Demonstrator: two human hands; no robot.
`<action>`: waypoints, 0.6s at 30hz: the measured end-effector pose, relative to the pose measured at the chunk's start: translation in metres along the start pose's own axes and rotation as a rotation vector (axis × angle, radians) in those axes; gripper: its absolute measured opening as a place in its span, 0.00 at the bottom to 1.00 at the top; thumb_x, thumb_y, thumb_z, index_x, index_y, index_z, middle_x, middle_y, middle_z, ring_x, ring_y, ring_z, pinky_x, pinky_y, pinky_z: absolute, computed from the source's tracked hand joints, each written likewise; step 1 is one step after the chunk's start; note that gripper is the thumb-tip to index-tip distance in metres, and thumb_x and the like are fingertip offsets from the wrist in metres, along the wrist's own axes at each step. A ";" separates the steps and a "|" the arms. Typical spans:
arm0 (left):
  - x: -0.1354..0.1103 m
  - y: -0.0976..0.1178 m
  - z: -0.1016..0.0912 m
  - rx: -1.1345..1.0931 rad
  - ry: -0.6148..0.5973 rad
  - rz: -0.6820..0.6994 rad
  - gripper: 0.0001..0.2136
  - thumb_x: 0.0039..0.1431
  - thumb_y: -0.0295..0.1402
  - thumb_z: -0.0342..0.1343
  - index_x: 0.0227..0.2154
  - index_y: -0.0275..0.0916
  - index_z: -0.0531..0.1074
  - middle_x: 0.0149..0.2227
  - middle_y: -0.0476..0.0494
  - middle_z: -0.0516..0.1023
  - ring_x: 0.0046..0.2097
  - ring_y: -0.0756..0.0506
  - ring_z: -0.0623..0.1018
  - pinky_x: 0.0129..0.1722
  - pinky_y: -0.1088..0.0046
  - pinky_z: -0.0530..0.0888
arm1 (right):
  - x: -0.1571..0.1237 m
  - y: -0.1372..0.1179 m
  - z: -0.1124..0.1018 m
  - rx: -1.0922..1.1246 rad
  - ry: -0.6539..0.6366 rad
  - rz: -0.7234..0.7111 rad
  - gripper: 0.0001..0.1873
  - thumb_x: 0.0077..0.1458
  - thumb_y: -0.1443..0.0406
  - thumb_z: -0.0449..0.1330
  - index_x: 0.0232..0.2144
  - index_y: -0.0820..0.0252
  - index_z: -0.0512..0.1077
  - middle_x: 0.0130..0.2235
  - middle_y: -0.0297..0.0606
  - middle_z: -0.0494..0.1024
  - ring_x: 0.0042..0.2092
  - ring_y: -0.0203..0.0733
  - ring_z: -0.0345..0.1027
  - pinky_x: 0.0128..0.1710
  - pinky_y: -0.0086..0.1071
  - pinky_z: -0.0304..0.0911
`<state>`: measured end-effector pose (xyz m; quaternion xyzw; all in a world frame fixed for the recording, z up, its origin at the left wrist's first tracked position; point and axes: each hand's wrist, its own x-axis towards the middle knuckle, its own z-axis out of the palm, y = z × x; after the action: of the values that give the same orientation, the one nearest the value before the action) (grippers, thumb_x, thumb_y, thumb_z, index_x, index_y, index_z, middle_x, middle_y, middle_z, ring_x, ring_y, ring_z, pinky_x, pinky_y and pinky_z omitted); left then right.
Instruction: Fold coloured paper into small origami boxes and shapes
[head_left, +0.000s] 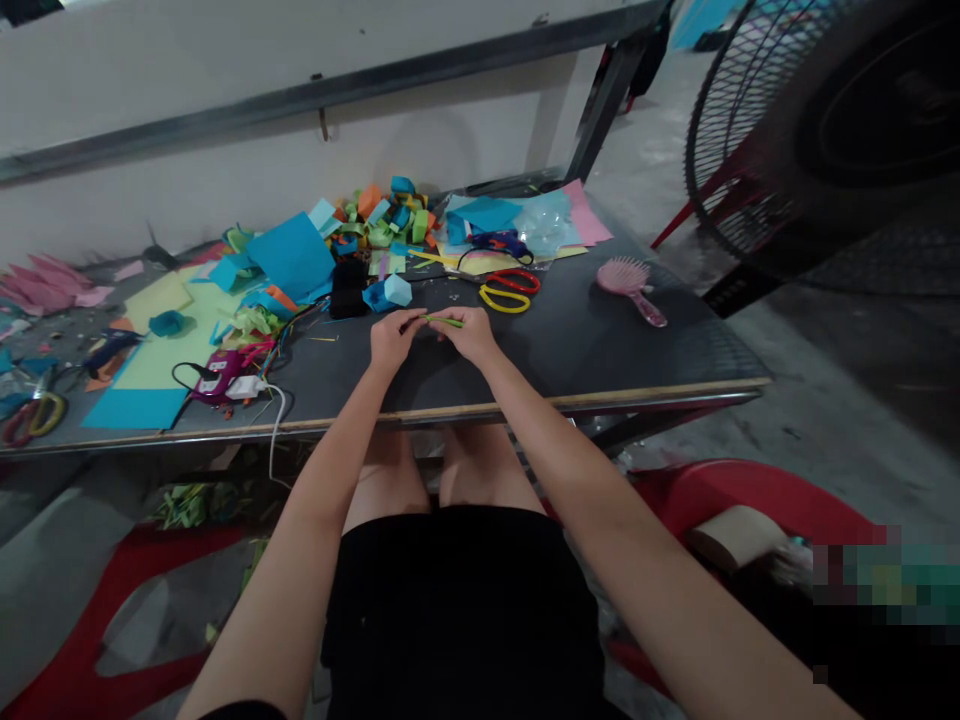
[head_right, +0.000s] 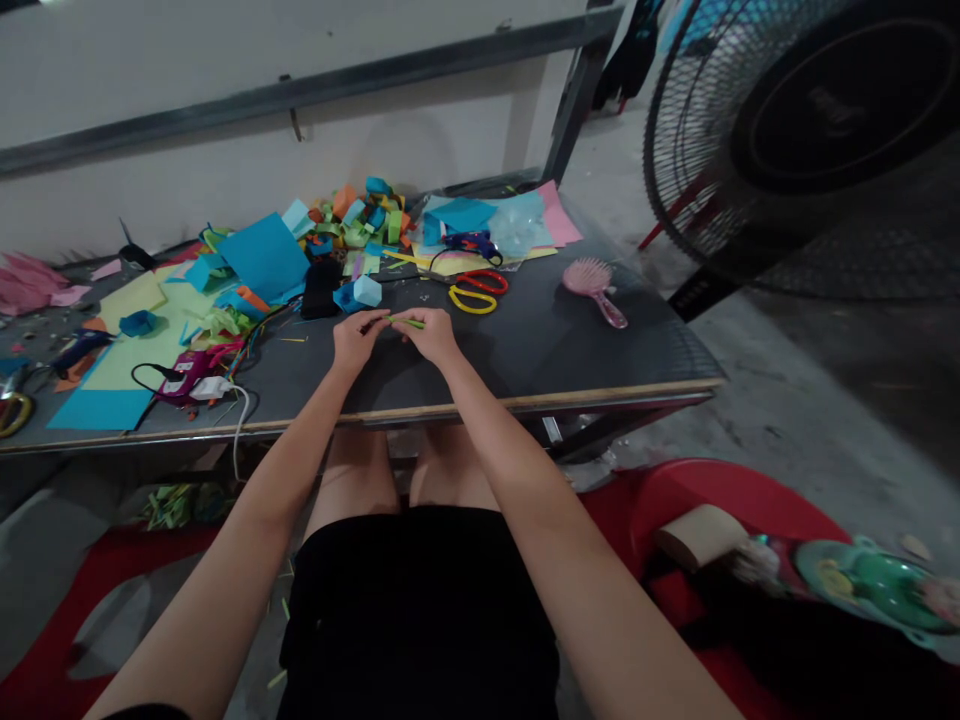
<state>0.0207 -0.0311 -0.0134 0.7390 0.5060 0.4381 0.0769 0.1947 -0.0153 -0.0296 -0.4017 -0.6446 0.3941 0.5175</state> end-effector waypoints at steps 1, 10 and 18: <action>0.000 -0.001 0.000 0.002 -0.002 0.014 0.08 0.64 0.35 0.59 0.41 0.43 0.81 0.41 0.44 0.84 0.40 0.47 0.82 0.42 0.72 0.77 | 0.000 0.000 0.000 0.008 0.000 -0.002 0.15 0.48 0.56 0.66 0.34 0.59 0.83 0.25 0.36 0.82 0.25 0.38 0.72 0.31 0.32 0.68; -0.002 0.001 -0.001 0.052 -0.016 0.037 0.07 0.62 0.35 0.60 0.37 0.41 0.81 0.37 0.44 0.84 0.35 0.48 0.80 0.38 0.72 0.75 | 0.000 0.004 -0.001 0.037 -0.026 -0.010 0.12 0.46 0.57 0.67 0.32 0.58 0.84 0.27 0.37 0.82 0.24 0.37 0.71 0.30 0.32 0.66; -0.005 0.009 -0.002 0.143 0.000 0.029 0.06 0.63 0.34 0.58 0.37 0.40 0.79 0.35 0.45 0.82 0.29 0.50 0.75 0.34 0.74 0.71 | -0.003 -0.004 0.001 -0.006 -0.013 -0.008 0.12 0.48 0.59 0.67 0.32 0.59 0.83 0.28 0.37 0.82 0.25 0.39 0.72 0.31 0.34 0.68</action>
<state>0.0253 -0.0399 -0.0097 0.7498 0.5253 0.4020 0.0175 0.1941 -0.0199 -0.0269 -0.3980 -0.6507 0.3930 0.5136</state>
